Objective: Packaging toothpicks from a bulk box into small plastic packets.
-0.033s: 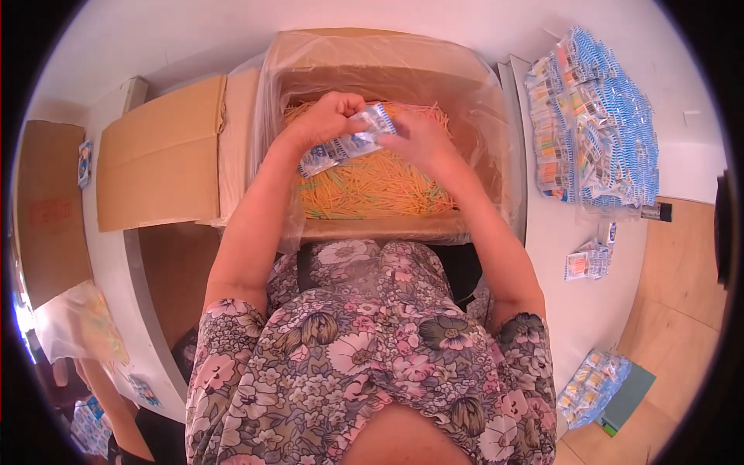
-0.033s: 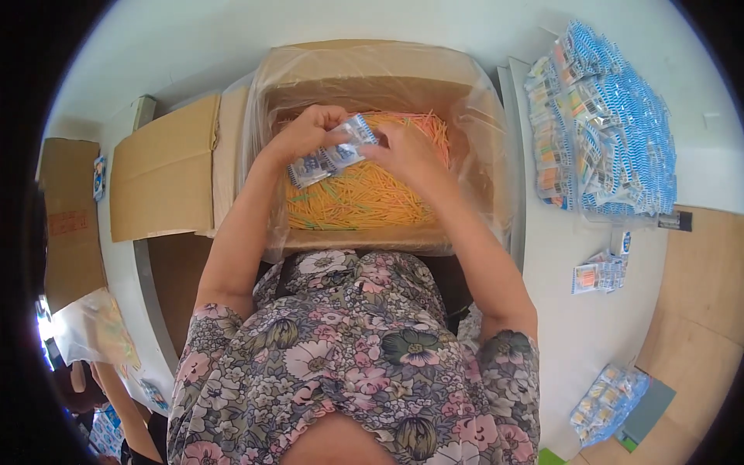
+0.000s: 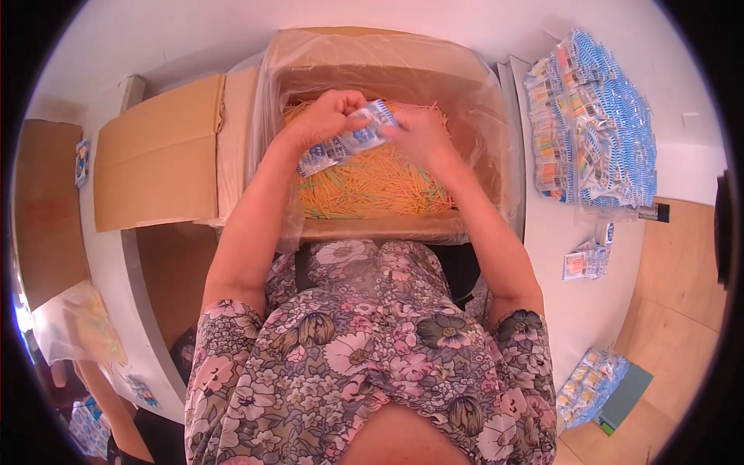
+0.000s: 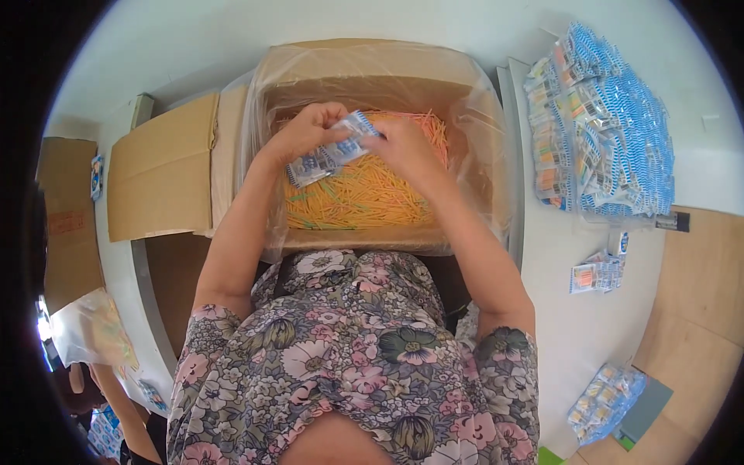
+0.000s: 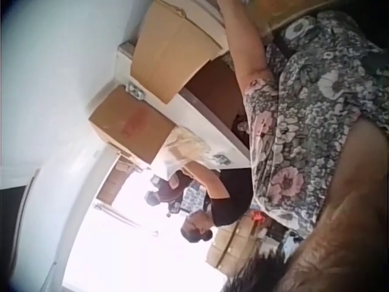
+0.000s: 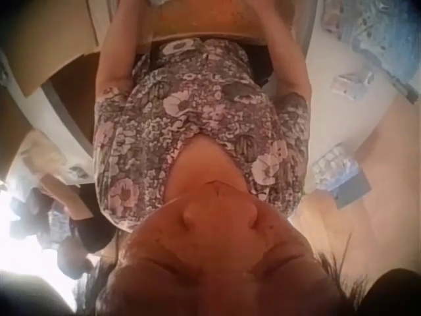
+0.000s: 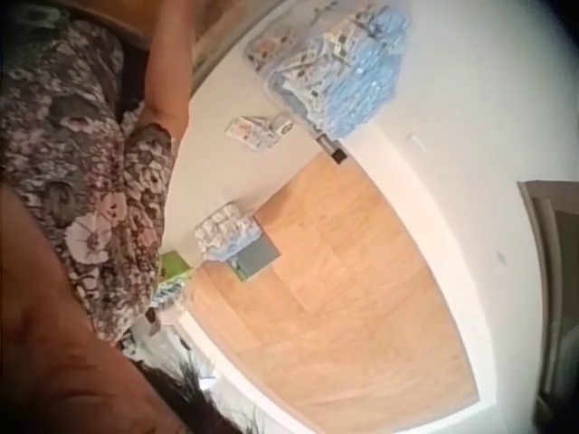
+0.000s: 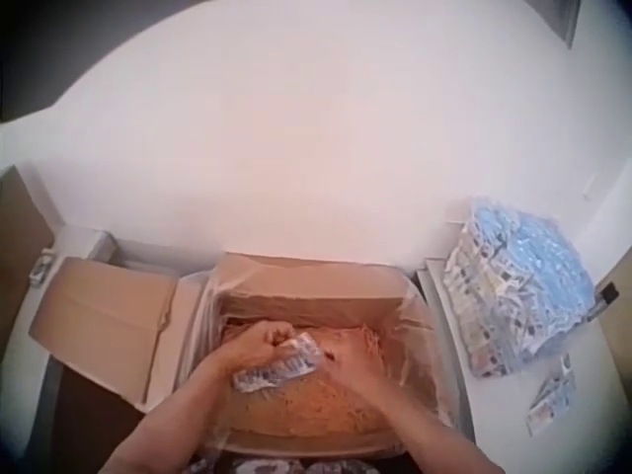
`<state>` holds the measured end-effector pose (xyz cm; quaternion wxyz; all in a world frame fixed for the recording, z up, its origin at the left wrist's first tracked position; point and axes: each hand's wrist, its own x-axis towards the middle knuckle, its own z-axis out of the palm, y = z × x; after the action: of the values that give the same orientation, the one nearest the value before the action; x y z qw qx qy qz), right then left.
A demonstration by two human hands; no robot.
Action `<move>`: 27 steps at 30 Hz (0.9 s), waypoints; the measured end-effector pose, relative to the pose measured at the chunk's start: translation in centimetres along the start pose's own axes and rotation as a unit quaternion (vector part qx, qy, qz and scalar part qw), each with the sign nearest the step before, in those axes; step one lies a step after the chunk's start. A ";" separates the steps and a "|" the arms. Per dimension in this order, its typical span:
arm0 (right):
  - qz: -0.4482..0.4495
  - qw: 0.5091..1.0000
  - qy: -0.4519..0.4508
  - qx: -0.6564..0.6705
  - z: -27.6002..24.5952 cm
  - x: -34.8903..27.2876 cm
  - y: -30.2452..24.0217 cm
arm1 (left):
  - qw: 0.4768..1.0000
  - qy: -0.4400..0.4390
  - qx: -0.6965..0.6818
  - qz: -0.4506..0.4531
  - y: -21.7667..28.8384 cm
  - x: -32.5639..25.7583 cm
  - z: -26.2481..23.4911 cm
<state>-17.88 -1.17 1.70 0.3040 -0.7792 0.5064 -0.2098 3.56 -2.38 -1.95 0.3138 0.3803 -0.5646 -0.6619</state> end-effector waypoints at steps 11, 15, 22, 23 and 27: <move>0.061 0.992 -0.083 -0.069 -1.4 3.6 5.6 | 0.955 0.211 0.206 0.022 -0.9 1.4 -0.6; 0.160 0.873 -0.228 -0.400 1.7 2.6 9.7 | 0.926 0.257 0.276 -0.003 0.6 0.9 -0.7; 0.172 0.890 -0.136 -0.400 2.5 3.0 8.6 | 0.804 0.155 0.548 -0.169 -0.5 -0.4 -1.5; 0.172 0.890 -0.138 -0.399 2.6 2.9 8.6 | 0.789 0.143 0.571 -0.176 -0.4 -0.6 -1.4; -0.072 0.913 -0.147 -0.373 3.3 3.0 8.0 | 0.770 0.144 0.597 -0.171 -0.3 -0.4 -1.5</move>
<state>-19.91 -5.52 -6.15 0.0464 -0.8924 0.4398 0.0902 5.07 -2.80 -2.28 -0.0176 0.6721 -0.7201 -0.1714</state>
